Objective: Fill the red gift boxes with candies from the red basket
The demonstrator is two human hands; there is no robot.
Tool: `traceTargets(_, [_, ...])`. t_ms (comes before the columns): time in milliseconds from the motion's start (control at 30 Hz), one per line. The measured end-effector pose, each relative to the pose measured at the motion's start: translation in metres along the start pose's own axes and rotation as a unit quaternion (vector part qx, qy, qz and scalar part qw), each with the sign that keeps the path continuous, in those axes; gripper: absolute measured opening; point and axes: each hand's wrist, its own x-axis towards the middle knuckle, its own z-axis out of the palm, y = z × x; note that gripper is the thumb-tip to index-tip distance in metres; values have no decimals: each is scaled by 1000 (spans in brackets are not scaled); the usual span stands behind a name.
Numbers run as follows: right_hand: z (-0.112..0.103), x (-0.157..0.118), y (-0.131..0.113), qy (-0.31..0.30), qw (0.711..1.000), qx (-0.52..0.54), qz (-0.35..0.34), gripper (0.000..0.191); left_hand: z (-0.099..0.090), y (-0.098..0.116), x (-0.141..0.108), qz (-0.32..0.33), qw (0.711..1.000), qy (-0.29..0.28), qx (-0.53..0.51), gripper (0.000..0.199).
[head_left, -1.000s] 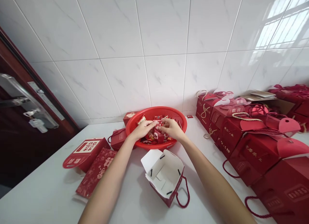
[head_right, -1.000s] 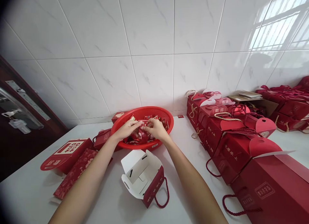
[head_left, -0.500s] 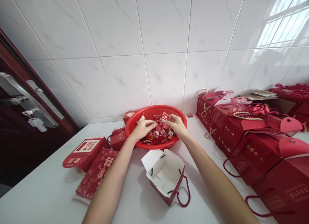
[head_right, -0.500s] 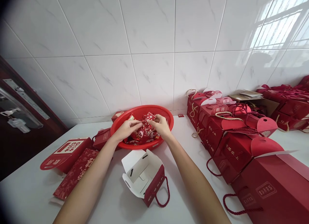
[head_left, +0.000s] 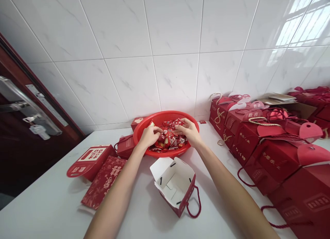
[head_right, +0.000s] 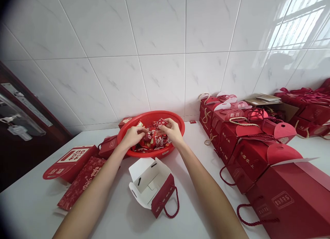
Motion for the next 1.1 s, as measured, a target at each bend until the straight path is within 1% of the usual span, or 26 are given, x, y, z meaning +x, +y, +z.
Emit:
traceTargets(67, [0, 0, -1, 6, 1000, 6, -3, 44, 0, 6, -3, 34, 998, -50, 22, 24])
traceTargets(133, [1, -1, -2, 10, 1000, 9, -5, 44, 1, 10, -5, 63, 987, -139, 43, 23])
traceTargets(233, [2, -2, -5, 22, 1000, 17, -11, 42, 3, 13, -7, 60, 957, -276, 60, 20])
traceTargets(300, [2, -2, -5, 34, 999, 14, -20, 41, 4, 13, -6, 58, 937, -333, 87, 19])
traceTargets(367, [0, -1, -3, 44, 999, -3, -27, 39, 3, 13, -5, 65, 921, -366, 112, 19])
traceTargets(400, [0, -1, -2, 46, 998, -12, -30, 36, 3, 13, -5, 65, 918, -373, 116, 20])
traceTargets(433, [-1, 0, 0, 45, 998, -19, -33, 33, 3, 12, -5, 59, 918, -375, 113, 27])
traceTargets(533, [-4, 2, 5, 55, 997, -17, -51, 30, 3, 10, -3, 27, 926, -357, 116, 65])
traceTargets(600, [-6, 3, 7, 85, 994, -9, -61, 32, 3, 9, -3, 19, 929, -338, 147, 86])
traceTargets(667, [-6, 4, 7, 119, 991, 5, -58, 38, 3, 9, -3, 33, 926, -331, 179, 92])
traceTargets(733, [-5, 5, 7, 136, 989, 26, -49, 42, 3, 12, -4, 44, 918, -337, 204, 90])
traceTargets(833, [-4, 6, 6, 151, 986, 54, -47, 38, 1, 19, -5, 37, 904, -368, 213, 83])
traceTargets(867, [-4, 6, 6, 163, 984, 62, -47, 36, 1, 21, -5, 34, 900, -383, 208, 78])
traceTargets(933, [-4, 7, 8, 196, 977, 73, -51, 33, 2, 24, -3, 35, 890, -407, 201, 60])
traceTargets(1000, [-4, 9, 10, 229, 968, 79, -63, 31, 6, 24, 1, 34, 885, -415, 209, 43])
traceTargets(1033, [-5, 10, 11, 239, 965, 81, -69, 30, 10, 24, 4, 32, 883, -415, 216, 38])
traceTargets(1100, [-5, 11, 13, 254, 960, 91, -75, 32, 18, 26, 9, 28, 882, -413, 224, 36])
